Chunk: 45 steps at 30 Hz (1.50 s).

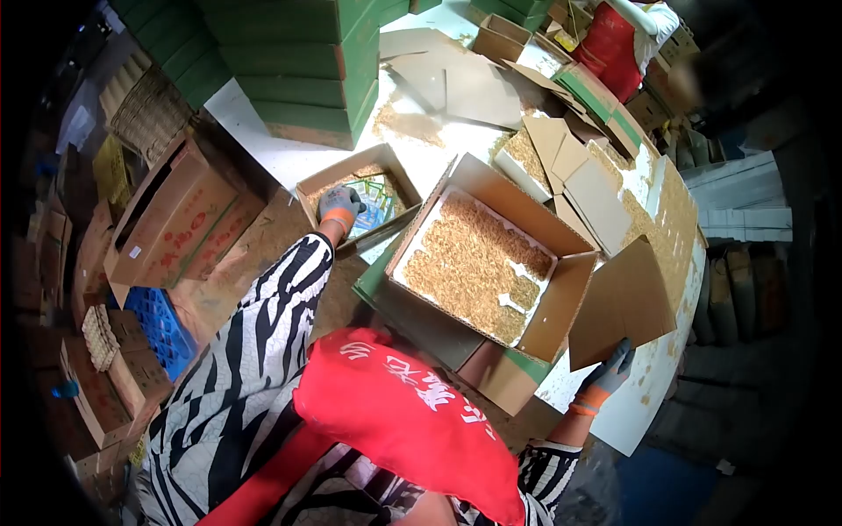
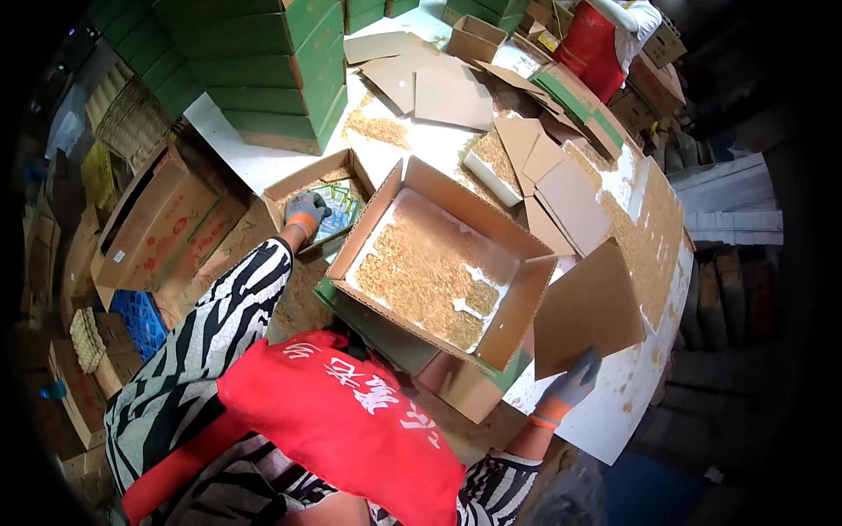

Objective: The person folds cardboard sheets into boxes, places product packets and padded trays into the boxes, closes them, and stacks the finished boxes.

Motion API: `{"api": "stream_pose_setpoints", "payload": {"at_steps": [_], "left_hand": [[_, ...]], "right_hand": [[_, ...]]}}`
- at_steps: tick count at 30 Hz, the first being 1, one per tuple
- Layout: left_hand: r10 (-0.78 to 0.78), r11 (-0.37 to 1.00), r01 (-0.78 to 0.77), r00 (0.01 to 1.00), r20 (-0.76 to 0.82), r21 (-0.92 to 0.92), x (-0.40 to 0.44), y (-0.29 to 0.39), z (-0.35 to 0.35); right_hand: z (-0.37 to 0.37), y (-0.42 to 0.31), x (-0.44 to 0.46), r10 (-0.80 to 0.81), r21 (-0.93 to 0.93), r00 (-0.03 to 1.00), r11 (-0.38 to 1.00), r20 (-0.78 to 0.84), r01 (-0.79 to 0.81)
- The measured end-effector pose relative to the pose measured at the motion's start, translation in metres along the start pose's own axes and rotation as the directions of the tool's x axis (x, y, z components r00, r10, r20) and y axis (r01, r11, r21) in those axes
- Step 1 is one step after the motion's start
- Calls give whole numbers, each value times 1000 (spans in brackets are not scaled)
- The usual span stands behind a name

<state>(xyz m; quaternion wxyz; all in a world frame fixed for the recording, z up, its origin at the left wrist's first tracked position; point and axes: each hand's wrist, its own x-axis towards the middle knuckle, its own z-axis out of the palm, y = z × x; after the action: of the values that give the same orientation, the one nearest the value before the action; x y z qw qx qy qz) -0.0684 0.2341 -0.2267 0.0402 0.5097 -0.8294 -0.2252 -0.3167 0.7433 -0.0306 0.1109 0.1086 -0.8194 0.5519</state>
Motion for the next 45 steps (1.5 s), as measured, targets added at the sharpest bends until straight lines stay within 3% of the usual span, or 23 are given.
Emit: {"api": "stream_pose_setpoints", "payload": {"at_steps": [3, 7, 11, 12, 19, 20, 23, 25, 27, 28, 29, 30, 31, 32, 33, 35, 36, 37, 39, 40, 41, 43, 45], "left_hand": [[-117, 988, 118, 993, 8, -98, 6, -4, -3], [-28, 997, 12, 980, -199, -80, -9, 1, -11], [-85, 996, 85, 996, 3, 14, -12, 6, -18], [-88, 995, 85, 995, -55, -60, -8, 4, -14], [-159, 897, 193, 980, 117, -398, 23, -34, 14], [-152, 897, 126, 988, -29, -425, 41, -59, 42], [-75, 566, -98, 983, -169, -819, 4, 5, -30], [85, 350, -263, 965, -249, -899, -5, 45, -74], [333, 218, -380, 895, -298, -899, -68, 136, -159], [473, 401, -566, 801, -366, -720, -87, 164, -181], [592, 404, -723, 673, -442, -560, -117, 198, -193], [865, 388, -918, 393, -311, -83, -114, 210, -187], [909, 415, -894, 413, -46, 172, -128, 223, -172], [931, 345, -908, 364, 38, 236, -128, 219, -155], [940, 275, -914, 321, 119, 298, -128, 215, -145], [892, 367, -924, 318, -322, 104, -136, 208, -167], [857, 463, -884, 429, -286, 62, -135, 208, -187], [746, 544, -837, 515, -423, -59, -132, 200, -190], [367, 480, -573, 819, -441, -664, -133, 187, -172], [416, 409, -584, 803, -426, -701, -124, 173, -153], [465, 333, -588, 782, -414, -737, -110, 156, -126], [341, 223, 42, 933, 119, -974, -118, 163, -130], [241, 64, 252, 935, 260, -966, -129, 169, -124]], "right_hand": [[1, -7, 2, 18, 10, 1000, 1000, 16, -18], [-1, 1, 2, 47, 58, 999, 997, 5, -47], [0, -5, 4, 14, -5, 1000, 1000, 24, -14], [0, -3, 5, 20, -12, 1000, 1000, 20, -20], [3, -12, 4, 3, -59, 999, 998, 45, -1], [2, -13, 3, 5, -50, 999, 999, 38, -3], [-4, -16, 4, -7, -31, 1000, 1000, -15, 7], [-9, -24, 6, -45, -45, 996, 998, -78, 41], [-17, -32, 13, -210, -270, 976, 945, -58, 187], [-14, -39, 19, -163, -118, 984, 981, -68, 154], [-4, -51, 20, -203, -52, 972, 979, -116, 198], [6, -66, 21, -175, 19, 978, 984, -111, 178], [18, -88, 17, -416, -91, 908, 907, -41, 411], [28, -111, 20, -695, -305, 716, 669, 67, 678], [38, -138, 15, -768, -271, 611, 557, 192, 785], [60, -185, 0, -820, -298, 436, 339, 372, 892], [68, -194, -8, -808, -228, 373, 299, 456, 927], [78, -194, -15, -780, -175, 290, 231, 555, 957], [106, -198, -32, -626, -35, 165, 216, 762, 976], [125, -180, -38, -541, 63, 106, 285, 835, 957], [138, -162, -40, -441, 211, 40, 506, 897, 836], [159, -130, -42, -441, 343, -27, 656, 897, 673], [154, -129, -43, -265, 218, -10, 768, 964, 603]]}}
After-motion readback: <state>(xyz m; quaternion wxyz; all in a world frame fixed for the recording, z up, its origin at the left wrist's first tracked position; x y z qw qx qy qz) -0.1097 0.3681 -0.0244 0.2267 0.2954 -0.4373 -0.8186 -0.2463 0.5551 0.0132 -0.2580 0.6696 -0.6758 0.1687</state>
